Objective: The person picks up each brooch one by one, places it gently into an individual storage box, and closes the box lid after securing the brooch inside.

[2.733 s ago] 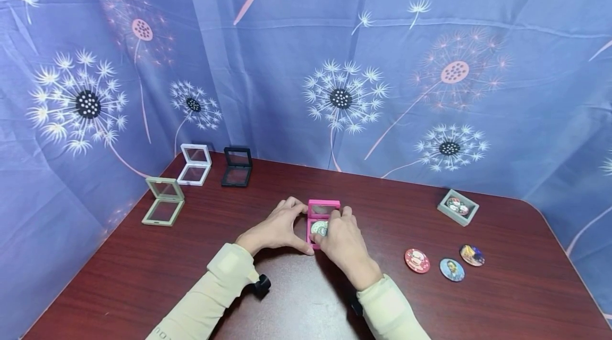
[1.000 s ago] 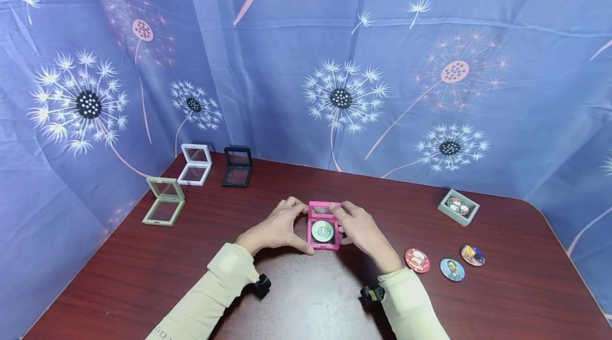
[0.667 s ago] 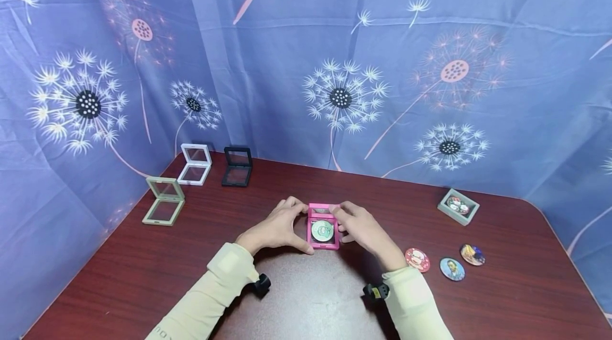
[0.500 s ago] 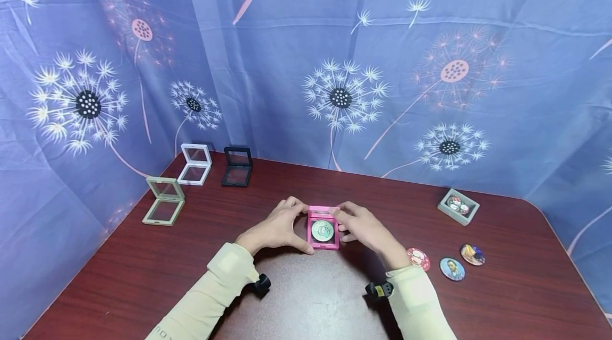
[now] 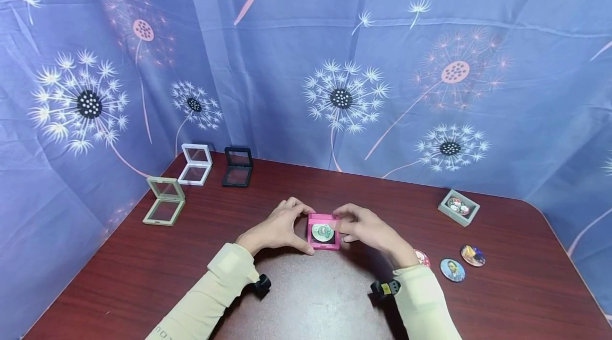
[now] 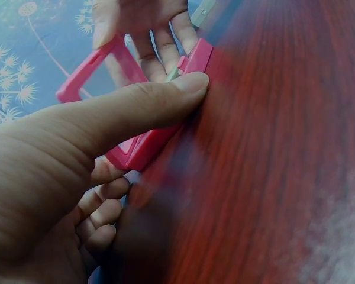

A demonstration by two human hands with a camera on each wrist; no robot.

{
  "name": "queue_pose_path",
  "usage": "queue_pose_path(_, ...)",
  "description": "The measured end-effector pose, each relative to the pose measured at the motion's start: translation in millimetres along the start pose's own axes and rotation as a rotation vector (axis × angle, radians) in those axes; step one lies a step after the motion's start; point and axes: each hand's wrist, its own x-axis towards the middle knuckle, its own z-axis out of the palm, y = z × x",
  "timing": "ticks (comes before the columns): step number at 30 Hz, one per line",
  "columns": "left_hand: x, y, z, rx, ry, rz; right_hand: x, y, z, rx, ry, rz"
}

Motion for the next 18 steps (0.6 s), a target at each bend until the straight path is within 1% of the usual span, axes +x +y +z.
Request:
queue_pose_path(5, 0.0, -0.1, -0.4, -0.004, -0.005, -0.004, 1.4, 4.0, -1.0, -0.053, -0.023, -0.038)
queue_pose_path(14, 0.5, -1.1, 0.5, -0.010, -0.005, -0.006, 3.3, 7.8, -1.4, -0.155, -0.017, -0.105)
queue_pose_path(18, 0.5, -0.9, 0.3, -0.007, -0.003, -0.005, 4.2, 8.9, -1.9, -0.151, -0.029, -0.119)
